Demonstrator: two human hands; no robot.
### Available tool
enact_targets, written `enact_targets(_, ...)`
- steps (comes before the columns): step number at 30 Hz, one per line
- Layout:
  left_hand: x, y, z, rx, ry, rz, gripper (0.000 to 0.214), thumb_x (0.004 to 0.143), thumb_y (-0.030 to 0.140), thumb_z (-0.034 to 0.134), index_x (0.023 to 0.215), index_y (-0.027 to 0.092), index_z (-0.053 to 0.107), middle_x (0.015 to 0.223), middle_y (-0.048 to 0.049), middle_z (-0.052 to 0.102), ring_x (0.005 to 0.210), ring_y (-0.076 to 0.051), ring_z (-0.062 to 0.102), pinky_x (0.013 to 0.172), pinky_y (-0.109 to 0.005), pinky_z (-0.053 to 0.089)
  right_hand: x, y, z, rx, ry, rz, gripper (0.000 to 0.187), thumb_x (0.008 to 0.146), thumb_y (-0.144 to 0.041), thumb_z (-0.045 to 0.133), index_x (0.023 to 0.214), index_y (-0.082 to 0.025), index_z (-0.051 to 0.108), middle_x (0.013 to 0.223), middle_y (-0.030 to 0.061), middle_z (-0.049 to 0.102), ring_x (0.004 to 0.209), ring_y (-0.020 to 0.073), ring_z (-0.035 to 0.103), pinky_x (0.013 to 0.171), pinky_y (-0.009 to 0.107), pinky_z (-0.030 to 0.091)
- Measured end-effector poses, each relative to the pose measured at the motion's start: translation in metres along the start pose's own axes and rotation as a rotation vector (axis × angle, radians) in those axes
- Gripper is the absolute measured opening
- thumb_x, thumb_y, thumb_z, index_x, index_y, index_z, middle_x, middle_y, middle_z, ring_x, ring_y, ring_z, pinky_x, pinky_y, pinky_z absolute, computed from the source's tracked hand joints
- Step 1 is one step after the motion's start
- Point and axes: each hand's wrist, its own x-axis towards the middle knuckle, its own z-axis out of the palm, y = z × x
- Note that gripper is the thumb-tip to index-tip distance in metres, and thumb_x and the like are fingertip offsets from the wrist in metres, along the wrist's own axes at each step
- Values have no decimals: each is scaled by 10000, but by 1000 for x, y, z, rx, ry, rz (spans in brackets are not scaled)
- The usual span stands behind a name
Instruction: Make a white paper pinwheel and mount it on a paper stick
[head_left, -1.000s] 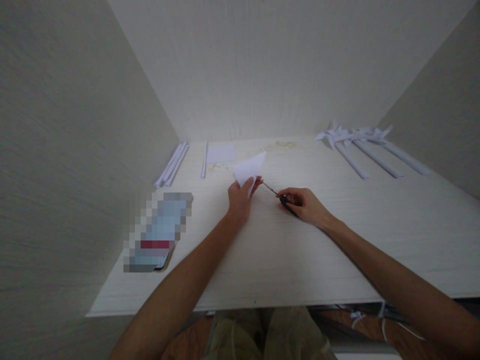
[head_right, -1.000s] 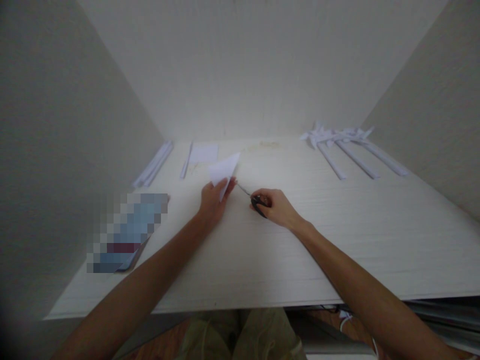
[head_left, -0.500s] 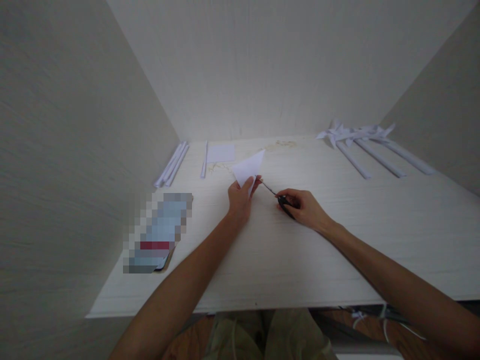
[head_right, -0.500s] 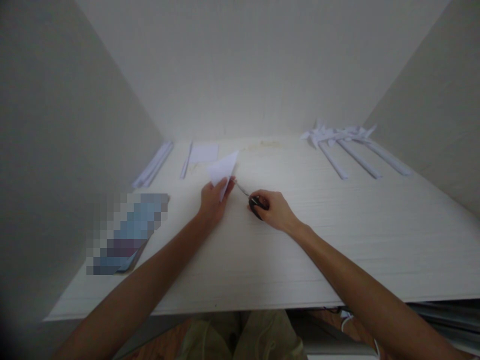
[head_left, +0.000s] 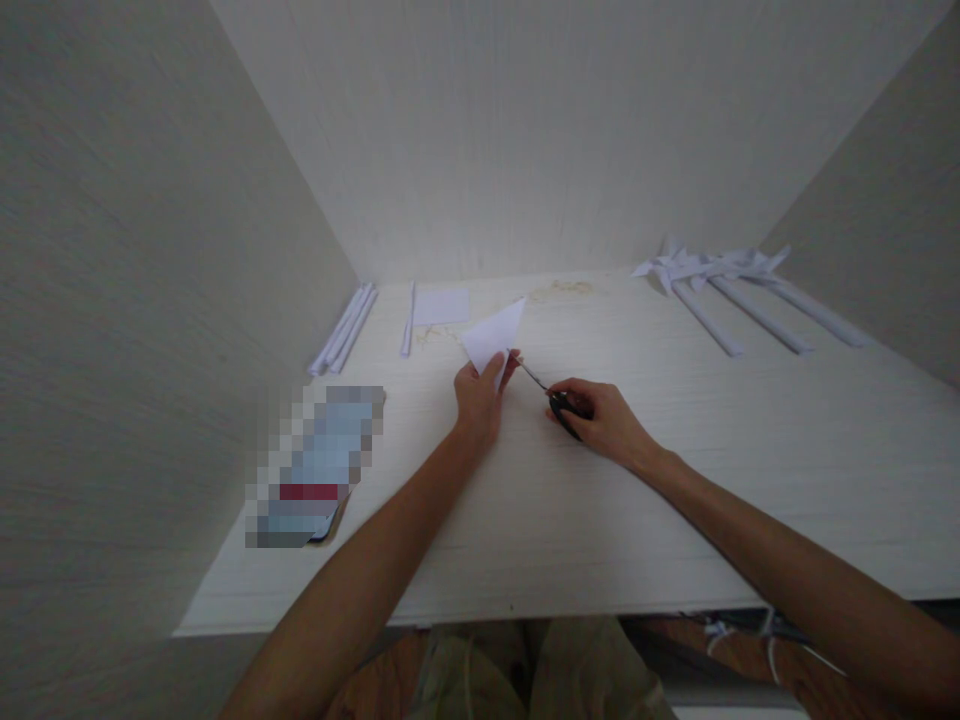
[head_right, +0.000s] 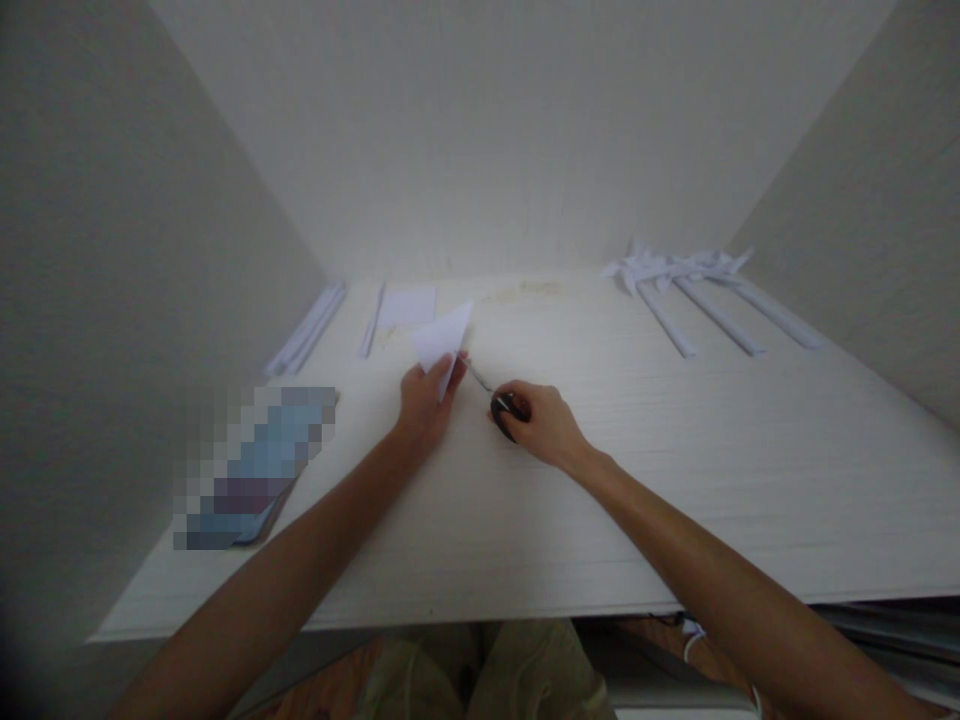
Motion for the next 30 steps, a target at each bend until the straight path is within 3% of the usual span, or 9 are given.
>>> enact_targets(30,-1,1,1,-6,20,-7,46,659,72,578,688,99,602,672,-20,635,648,-97,610,800,-301,476,-1,-1,-1,29,-52,2,211,714,-256,501,857,-151,615,581,4,565,497,109,467,459,216,334)
